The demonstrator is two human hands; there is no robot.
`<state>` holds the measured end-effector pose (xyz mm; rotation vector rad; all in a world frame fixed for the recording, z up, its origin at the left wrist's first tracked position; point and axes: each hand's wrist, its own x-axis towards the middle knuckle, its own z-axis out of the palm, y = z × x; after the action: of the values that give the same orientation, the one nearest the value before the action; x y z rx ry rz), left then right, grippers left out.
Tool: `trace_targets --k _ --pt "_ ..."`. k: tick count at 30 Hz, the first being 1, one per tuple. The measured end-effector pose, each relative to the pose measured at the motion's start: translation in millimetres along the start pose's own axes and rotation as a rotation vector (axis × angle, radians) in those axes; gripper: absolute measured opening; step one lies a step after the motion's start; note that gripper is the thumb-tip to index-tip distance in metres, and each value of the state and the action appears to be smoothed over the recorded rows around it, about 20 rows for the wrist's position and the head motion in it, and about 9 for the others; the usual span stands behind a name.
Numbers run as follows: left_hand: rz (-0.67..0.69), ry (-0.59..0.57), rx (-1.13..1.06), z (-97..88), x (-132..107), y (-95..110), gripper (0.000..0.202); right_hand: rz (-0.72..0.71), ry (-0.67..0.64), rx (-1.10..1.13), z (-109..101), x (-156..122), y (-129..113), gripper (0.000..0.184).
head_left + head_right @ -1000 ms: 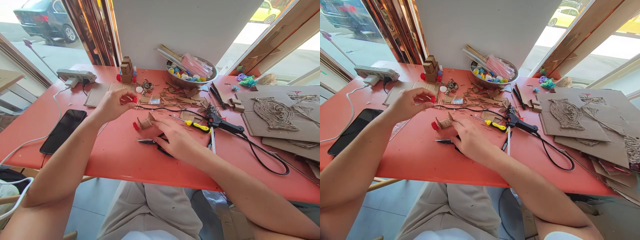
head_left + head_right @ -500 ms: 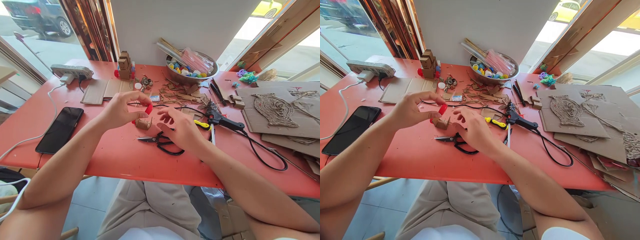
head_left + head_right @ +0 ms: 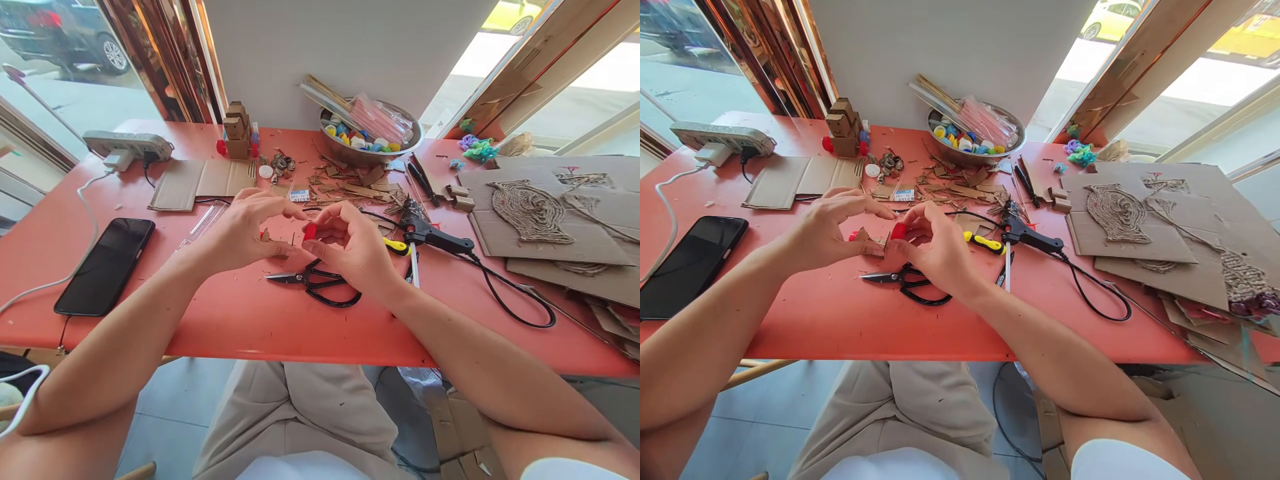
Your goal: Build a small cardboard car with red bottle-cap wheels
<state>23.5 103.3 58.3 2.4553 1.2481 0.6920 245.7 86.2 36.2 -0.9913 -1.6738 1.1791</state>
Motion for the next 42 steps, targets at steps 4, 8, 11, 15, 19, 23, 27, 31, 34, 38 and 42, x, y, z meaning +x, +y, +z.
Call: trace_targets --k 4,8,11,15,19,23,27,31,34,38,42 --pt "-0.009 -0.076 0.059 -4.6 -0.7 -13.8 0.02 -0.071 0.06 -0.124 -8.1 1.9 -2.8 0.038" --pt "0.013 -0.115 0.095 -0.4 -1.1 -14.6 0.008 -0.104 0.062 -0.132 -13.1 3.5 -3.4 0.036" --pt "0.006 -0.109 0.093 3.6 -0.5 -10.0 0.006 -0.095 0.048 -0.15 -14.0 4.2 0.2 0.033" --pt "0.005 -0.102 0.1 5.4 -0.2 -7.9 0.014 -0.086 0.026 -0.172 -12.6 4.4 4.2 0.026" --pt "0.027 -0.114 0.146 5.5 -0.9 -11.5 0.021 -0.073 -0.015 -0.17 -12.0 4.6 2.4 0.021" --pt "0.076 -0.103 0.18 6.4 -2.1 -13.2 0.023 -0.055 -0.089 -0.192 -14.1 5.1 0.8 0.02" --pt "0.112 -0.092 0.219 8.3 -2.4 -10.0 0.03 -0.058 -0.114 -0.205 -16.8 6.3 4.5 0.022" --pt "0.081 -0.048 0.202 6.2 -1.5 -8.3 0.028 -0.064 -0.123 -0.122 -18.9 8.1 6.0 0.025" --pt "0.021 -0.008 0.133 0.0 -0.9 -7.5 0.025 -0.026 -0.142 -0.011 -20.7 9.8 3.2 0.035" --pt "-0.046 -0.006 0.028 -7.7 -1.2 -0.4 0.022 0.071 -0.164 0.118 -23.4 12.4 -0.1 0.051" --pt "-0.054 -0.048 -0.04 -8.0 -1.7 10.5 0.026 0.155 -0.157 0.22 -24.3 14.0 0.2 0.059"
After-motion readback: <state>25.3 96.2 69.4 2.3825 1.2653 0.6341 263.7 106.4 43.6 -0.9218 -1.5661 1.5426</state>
